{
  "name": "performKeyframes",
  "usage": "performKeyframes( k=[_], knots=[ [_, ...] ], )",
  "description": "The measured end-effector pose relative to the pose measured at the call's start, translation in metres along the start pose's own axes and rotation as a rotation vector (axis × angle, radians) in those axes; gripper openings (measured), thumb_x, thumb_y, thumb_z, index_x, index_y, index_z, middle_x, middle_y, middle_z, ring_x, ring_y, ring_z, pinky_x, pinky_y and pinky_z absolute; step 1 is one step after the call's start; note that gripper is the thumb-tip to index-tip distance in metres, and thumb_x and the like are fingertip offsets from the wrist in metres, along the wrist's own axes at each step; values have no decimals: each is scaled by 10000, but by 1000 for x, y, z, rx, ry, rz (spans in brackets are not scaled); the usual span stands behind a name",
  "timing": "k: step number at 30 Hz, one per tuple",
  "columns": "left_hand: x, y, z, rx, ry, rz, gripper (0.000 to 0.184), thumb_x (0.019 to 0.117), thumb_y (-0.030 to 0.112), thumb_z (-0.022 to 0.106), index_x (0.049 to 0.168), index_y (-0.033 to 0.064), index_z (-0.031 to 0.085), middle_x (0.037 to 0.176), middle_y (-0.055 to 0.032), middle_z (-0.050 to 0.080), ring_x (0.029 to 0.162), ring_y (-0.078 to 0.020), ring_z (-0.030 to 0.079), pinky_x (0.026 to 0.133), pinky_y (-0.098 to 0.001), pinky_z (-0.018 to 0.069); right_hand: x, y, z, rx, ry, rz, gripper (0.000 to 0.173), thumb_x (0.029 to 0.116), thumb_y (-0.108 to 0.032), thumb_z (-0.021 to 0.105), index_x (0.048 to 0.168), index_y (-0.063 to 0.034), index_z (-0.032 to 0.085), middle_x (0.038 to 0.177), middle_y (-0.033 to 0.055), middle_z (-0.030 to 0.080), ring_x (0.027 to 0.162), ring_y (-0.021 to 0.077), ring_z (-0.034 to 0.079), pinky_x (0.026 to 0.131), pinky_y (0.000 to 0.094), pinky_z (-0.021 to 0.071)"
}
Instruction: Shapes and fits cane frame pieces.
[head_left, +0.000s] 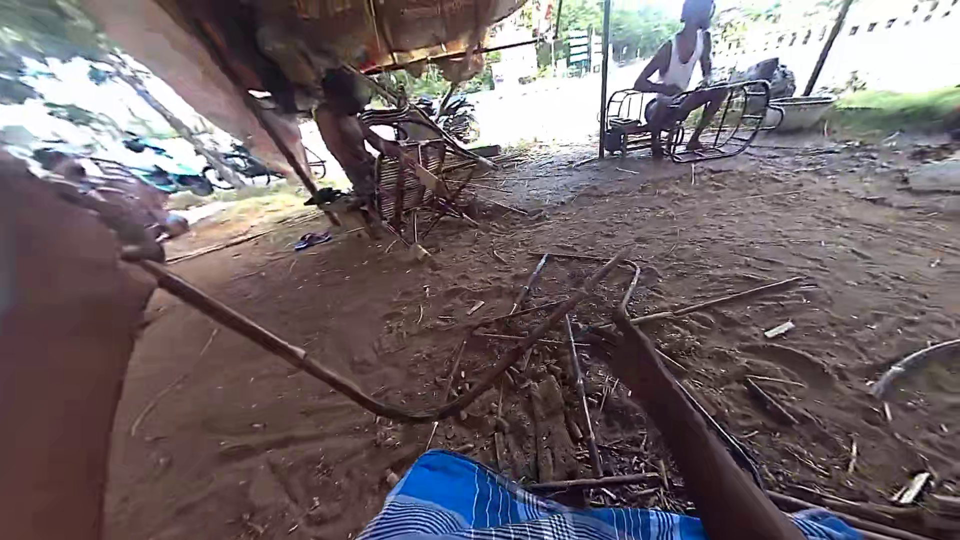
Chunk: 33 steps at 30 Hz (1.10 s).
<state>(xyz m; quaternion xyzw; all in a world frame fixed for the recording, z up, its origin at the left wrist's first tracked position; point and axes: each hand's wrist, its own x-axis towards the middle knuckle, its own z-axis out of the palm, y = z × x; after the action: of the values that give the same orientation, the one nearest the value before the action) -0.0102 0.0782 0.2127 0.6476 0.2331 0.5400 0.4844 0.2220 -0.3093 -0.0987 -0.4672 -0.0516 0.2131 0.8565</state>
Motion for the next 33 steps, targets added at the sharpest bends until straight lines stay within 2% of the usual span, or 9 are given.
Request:
performKeyframes(
  k=[3,6,9,13,18,21,24,28,33],
  knots=[
    [19,-36,13,-78,-44,-143,434,1068,633,281,845,287,417,586,126,340,448,-5,332,424,-189,318,7,-27,9,135,4,-35,567,1056,-442,524,1502,-129,367,1229,163,665,1042,317,701,863,517,602],
    [9,-54,38,-152,-68,-161,323,1116,415,341,852,247,418,585,122,360,443,2,344,435,-158,333,0,-48,13,276,88,-65,470,1097,-206,451,1526,-153,266,1182,187,662,1010,343,715,822,525,615],
    [-17,-61,59,-106,-98,-182,179,1101,348,437,1075,178,489,761,59,546,598,-57,559,588,-238,532,-2,-54,9,397,165,-113,415,1090,-151,442,1489,-137,329,1147,186,662,997,354,711,820,557,604],
    [-126,-89,78,51,-171,-405,520,1079,487,468,1478,167,369,1022,-53,600,755,-161,632,643,-362,564,-19,-30,19,487,195,-199,431,1087,-136,457,1496,-143,318,1159,163,650,1019,337,705,850,554,602],
    [-158,-232,41,377,-185,-466,423,1103,445,430,1276,69,516,808,-96,495,588,-215,478,526,-406,449,-44,7,-56,160,404,-130,360,1039,-167,584,1366,-62,475,1071,124,686,878,220,709,765,407,614],
    [-146,-294,15,515,-274,-459,441,1103,429,440,1288,47,561,825,-146,550,616,-267,523,569,-473,485,-64,45,-113,-102,534,-15,455,1020,-92,592,1431,-38,406,1051,178,663,825,245,699,703,424,618],
    [-139,-329,9,613,-332,-445,450,1101,420,454,1289,30,577,864,-187,594,659,-317,573,606,-526,508,-91,89,-139,-137,599,45,909,972,-30,654,1626,-211,49,1299,250,542,891,326,702,702,489,628],
    [-134,-368,-1,798,-492,-396,510,1063,410,550,1400,28,527,995,-261,660,861,-425,658,790,-650,526,-111,142,-149,-110,665,56,577,979,-17,644,1487,-60,372,1161,207,627,819,284,718,675,446,642],
    [-129,-421,-14,833,-582,-405,533,1060,337,578,1504,71,447,1150,-305,640,998,-478,647,867,-704,495,-108,159,-140,-265,629,19,518,979,-23,652,1442,-29,420,1116,179,663,854,258,731,742,444,652]
  ],
)
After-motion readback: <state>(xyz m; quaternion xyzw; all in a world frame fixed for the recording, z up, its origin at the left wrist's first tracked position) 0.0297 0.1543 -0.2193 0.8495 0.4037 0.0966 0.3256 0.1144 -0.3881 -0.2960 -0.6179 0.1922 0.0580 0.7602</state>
